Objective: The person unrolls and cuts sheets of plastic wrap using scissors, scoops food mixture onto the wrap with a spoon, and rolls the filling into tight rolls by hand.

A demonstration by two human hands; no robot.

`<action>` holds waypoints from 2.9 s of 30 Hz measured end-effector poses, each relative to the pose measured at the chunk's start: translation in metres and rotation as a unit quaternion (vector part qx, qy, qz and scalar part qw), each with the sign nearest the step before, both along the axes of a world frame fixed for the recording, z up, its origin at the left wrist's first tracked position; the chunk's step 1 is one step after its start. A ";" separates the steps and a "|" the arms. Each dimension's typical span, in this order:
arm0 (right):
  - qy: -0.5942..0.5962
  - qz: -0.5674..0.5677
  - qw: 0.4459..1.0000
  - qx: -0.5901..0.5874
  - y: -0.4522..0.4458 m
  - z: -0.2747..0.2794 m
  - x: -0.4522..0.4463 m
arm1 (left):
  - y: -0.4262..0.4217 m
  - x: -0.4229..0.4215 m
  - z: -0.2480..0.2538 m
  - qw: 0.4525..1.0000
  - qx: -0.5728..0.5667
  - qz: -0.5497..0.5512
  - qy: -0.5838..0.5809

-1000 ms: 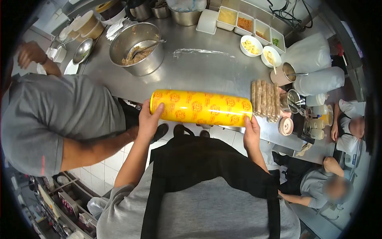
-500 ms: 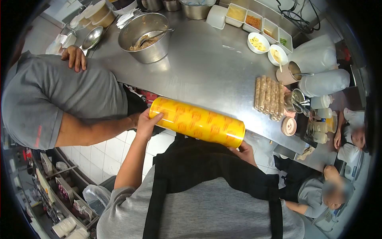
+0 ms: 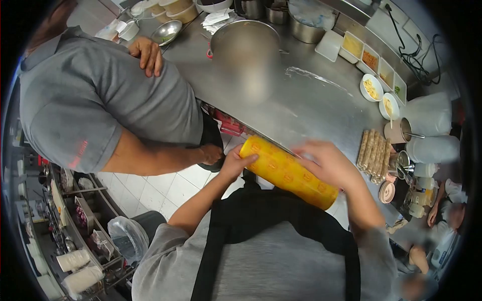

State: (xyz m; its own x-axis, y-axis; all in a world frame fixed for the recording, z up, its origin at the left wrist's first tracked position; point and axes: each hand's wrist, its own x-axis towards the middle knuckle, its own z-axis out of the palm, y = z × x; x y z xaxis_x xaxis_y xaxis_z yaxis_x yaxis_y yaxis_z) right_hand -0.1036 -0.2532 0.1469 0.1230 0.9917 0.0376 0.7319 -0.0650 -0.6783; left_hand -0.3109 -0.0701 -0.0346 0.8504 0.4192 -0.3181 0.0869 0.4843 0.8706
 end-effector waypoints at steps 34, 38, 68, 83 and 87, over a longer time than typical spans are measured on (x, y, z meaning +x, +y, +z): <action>-0.155 -0.256 0.950 -0.086 0.276 -0.112 -0.046 | 0.008 -0.004 0.012 0.993 0.059 -0.097 0.030; -0.139 -0.271 0.947 -0.106 0.218 -0.108 -0.034 | -0.006 -0.015 0.011 0.997 0.032 -0.062 -0.012; 0.249 -0.176 0.841 -0.448 -0.252 -0.072 0.064 | -0.015 -0.029 -0.002 0.997 0.063 0.016 0.036; 0.313 -0.148 0.868 -0.356 -0.194 -0.093 0.061 | -0.014 -0.029 -0.006 0.999 0.033 0.009 0.022; 0.266 -0.122 0.881 -0.372 -0.156 -0.101 0.058 | -0.016 -0.030 -0.002 0.999 0.029 0.009 0.025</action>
State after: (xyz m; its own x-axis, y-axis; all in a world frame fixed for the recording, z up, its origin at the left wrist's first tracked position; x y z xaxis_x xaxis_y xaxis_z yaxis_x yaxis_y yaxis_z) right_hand -0.0453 -0.4094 0.0460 0.1398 0.6583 -0.7397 0.2254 -0.7486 -0.6236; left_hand -0.3408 -0.0859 -0.0371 0.8260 0.4539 -0.3340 0.1222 0.4343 0.8924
